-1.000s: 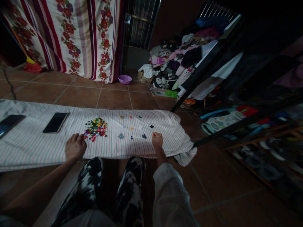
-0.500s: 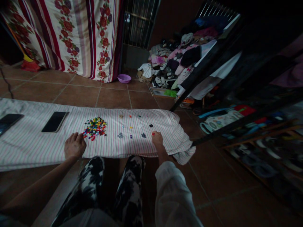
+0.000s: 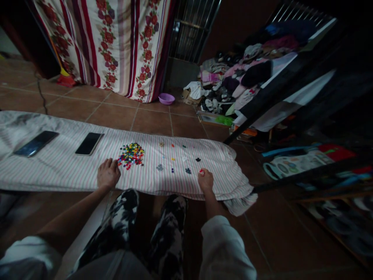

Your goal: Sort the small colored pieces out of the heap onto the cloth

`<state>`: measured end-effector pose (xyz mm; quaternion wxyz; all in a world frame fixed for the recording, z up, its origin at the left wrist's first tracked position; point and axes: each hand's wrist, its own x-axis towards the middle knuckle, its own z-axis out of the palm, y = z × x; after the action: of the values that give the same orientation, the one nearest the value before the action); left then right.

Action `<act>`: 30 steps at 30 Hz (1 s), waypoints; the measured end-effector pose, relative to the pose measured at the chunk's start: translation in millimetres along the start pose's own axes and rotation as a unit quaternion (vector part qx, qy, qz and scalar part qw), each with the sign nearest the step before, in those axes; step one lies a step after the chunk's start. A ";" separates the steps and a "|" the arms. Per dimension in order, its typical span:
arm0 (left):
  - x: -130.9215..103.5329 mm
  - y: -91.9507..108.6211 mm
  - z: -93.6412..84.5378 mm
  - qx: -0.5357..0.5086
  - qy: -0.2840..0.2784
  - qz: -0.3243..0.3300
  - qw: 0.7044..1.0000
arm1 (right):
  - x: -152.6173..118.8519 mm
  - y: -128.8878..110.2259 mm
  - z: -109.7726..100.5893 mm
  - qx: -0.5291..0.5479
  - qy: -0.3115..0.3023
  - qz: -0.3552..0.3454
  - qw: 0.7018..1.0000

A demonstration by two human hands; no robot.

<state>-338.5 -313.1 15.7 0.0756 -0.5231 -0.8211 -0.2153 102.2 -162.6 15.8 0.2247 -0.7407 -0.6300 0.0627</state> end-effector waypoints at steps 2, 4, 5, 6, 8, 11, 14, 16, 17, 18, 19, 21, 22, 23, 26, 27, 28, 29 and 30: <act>0.0 0.2 -0.4 0.011 0.000 0.005 1.000 | -1.4 -5.2 -0.7 0.016 0.039 -0.010 0.999; 0.0 0.4 -0.8 0.021 0.001 0.008 1.000 | -3.4 -15.3 -2.0 0.042 0.079 -0.031 0.996; 0.1 0.5 -1.0 0.023 0.003 0.008 1.000 | -5.2 -22.6 -2.5 0.058 0.092 -0.046 0.993; 0.2 0.5 -1.0 0.024 0.004 0.008 1.000 | -7.5 -31.6 -2.7 0.075 0.096 -0.062 0.991; 0.3 0.4 -0.8 0.022 0.005 0.007 1.000 | -14.6 -54.0 -1.2 0.115 0.075 -0.100 0.985; 0.4 -0.2 0.6 0.009 0.008 0.005 1.000 | -30.0 -95.4 7.4 0.186 0.003 -0.153 0.970; 0.5 -1.2 2.3 -0.005 0.009 0.000 1.000 | -48.2 -138.1 22.9 0.233 -0.082 -0.228 0.942; 0.5 -1.7 2.9 -0.007 0.007 0.001 1.000 | -60.2 -163.7 35.2 0.239 -0.122 -0.275 0.923; 0.5 -1.9 3.1 -0.005 0.007 0.003 1.000 | -65.7 -175.2 41.2 0.235 -0.140 -0.289 0.917; 0.5 -1.9 3.1 -0.002 0.007 0.004 1.000 | -70.8 -185.9 47.0 0.227 -0.157 -0.300 0.913; 0.5 -1.7 3.0 0.001 0.008 0.006 1.000 | -75.2 -195.8 52.4 0.217 -0.177 -0.312 0.908; 0.5 -1.3 2.8 0.008 0.011 0.006 1.000 | -82.1 -213.5 61.5 0.189 -0.204 -0.326 0.903; 0.5 -1.1 2.7 0.010 0.012 0.006 1.000 | -84.5 -221.3 65.2 0.176 -0.212 -0.330 0.903; 0.5 -0.8 2.7 0.012 0.014 0.007 1.000 | -86.2 -228.4 68.2 0.163 -0.216 -0.332 0.904; 0.4 -0.4 2.8 0.015 0.017 0.010 1.000 | -88.6 -246.1 74.4 0.124 -0.215 -0.333 0.910; 0.4 -0.4 2.8 0.015 0.017 0.011 1.000 | -88.9 -250.7 75.7 0.107 -0.213 -0.332 0.912; 0.4 -0.5 2.8 0.014 0.016 0.011 1.000 | -89.2 -254.8 76.9 0.090 -0.211 -0.331 0.915; 0.4 -0.5 2.8 0.012 0.014 0.011 1.000 | -89.5 -258.2 77.9 0.075 -0.210 -0.329 0.918; 0.5 -0.5 2.7 0.010 0.013 0.010 1.000 | -89.8 -261.0 78.9 0.062 -0.211 -0.326 0.920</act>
<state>-338.9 -311.7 13.4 0.0935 -0.5278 -0.8169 -0.2130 -181.5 -201.5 35.9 0.1399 -0.4488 -0.8641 0.1799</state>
